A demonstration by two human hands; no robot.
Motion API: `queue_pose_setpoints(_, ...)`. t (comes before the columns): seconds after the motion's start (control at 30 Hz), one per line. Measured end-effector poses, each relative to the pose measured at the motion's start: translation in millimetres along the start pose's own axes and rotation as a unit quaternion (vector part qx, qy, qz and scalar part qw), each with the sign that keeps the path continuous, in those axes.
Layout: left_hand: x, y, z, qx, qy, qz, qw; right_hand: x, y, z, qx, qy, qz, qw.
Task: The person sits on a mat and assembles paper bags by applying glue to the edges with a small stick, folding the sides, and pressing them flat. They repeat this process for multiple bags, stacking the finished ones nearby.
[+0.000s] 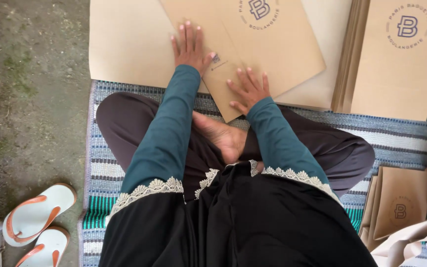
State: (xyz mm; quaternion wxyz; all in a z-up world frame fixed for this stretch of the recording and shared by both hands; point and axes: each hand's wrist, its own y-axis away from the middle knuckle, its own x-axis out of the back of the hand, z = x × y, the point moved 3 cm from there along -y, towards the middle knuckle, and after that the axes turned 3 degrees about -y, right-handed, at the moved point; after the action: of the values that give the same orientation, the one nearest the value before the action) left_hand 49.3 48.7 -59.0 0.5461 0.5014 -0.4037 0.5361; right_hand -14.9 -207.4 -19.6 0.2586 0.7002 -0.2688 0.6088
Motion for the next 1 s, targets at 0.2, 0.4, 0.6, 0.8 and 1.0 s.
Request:
queue_pose_setpoints(0.2,12.3,-10.8,-6.2,0.053,0.033,0.035,0.997,-9.9,-9.7,-45.1,-0.074,0.044,-0.044,0.995)
queue_pose_setpoints(0.4,-50.9,-31.4,0.5,0.113,-0.081,0.257,0.956,-21.7,-31.9,-70.2,-0.026,0.041,0.068,0.997)
queue_pose_setpoints(0.6,2.7,-35.2,39.7,-0.052,0.041,0.033,0.997,0.7,-41.0,-48.2,-0.006,-0.083,0.059,0.995)
queue_pose_setpoints(0.8,21.1,-42.6,52.4,-0.027,0.041,0.029,0.998,-7.7,-51.2,51.5,-0.130,0.005,-0.029,0.991)
queue_pose_setpoints(1.0,23.3,-47.8,58.9,-0.008,0.014,0.103,0.995,-14.0,-87.1,123.0,0.009,-0.177,-0.042,0.983)
